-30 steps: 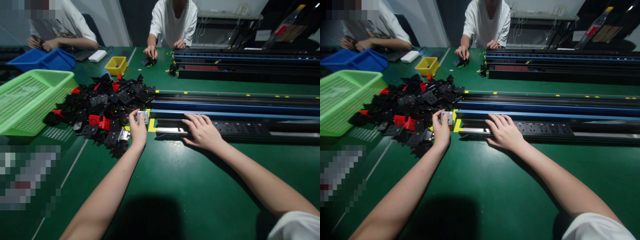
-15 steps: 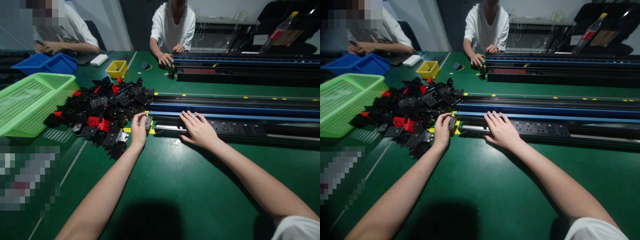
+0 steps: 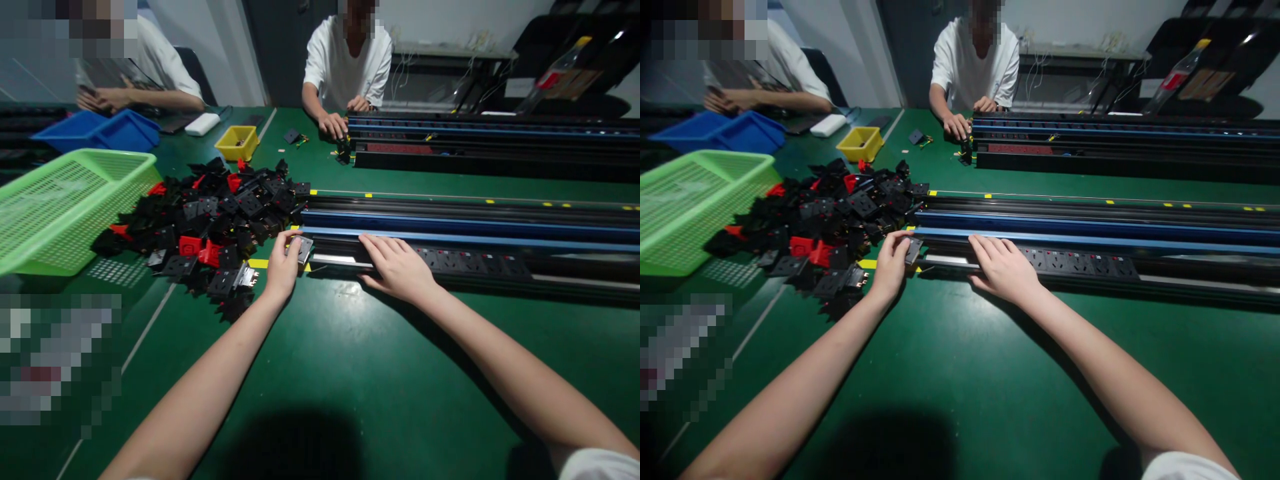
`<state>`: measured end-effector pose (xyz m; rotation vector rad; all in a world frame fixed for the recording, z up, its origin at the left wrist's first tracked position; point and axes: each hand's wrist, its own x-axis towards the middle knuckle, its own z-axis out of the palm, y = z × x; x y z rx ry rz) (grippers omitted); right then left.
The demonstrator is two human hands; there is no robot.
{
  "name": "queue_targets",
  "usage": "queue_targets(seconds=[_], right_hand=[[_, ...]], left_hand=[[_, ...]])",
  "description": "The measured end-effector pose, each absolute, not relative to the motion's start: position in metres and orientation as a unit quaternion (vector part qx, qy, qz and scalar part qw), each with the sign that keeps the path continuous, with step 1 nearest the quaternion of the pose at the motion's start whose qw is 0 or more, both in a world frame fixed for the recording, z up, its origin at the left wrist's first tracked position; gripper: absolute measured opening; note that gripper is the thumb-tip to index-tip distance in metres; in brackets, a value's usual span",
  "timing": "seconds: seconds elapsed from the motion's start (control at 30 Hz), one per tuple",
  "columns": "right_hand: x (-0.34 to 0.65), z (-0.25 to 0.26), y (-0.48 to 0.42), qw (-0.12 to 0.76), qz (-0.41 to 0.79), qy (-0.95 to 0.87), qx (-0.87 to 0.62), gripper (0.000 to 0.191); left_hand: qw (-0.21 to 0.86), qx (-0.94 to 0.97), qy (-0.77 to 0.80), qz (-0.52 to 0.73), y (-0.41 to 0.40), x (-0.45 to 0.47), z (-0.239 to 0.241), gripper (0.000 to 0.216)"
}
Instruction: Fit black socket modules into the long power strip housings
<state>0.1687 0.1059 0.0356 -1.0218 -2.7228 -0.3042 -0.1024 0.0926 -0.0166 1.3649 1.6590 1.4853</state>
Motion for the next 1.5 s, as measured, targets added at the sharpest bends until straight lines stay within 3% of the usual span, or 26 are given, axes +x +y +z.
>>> queue_targets(seconds=[0.53,0.87,1.17,1.5], right_hand=[[0.168,0.038,0.098,0.093,-0.095,-0.926,-0.353,0.074],[0.171,0.037,0.095,0.098,-0.093,-0.930,-0.342,0.074],[0.168,0.036,0.091,0.114,-0.092,-0.927,-0.344,0.074],[0.169,0.035,0.090,0.116,-0.098,-0.926,-0.345,0.075]], left_hand=[[0.287,0.466,0.596,0.588,0.083,-0.089,-0.013,0.024],[0.249,0.443,0.633,0.584,0.076,-0.082,-0.020,0.025],[0.206,0.497,0.648,0.539,0.072,-0.081,-0.016,0.049],[0.229,0.486,0.649,0.538,0.070,-0.079,-0.008,0.025]])
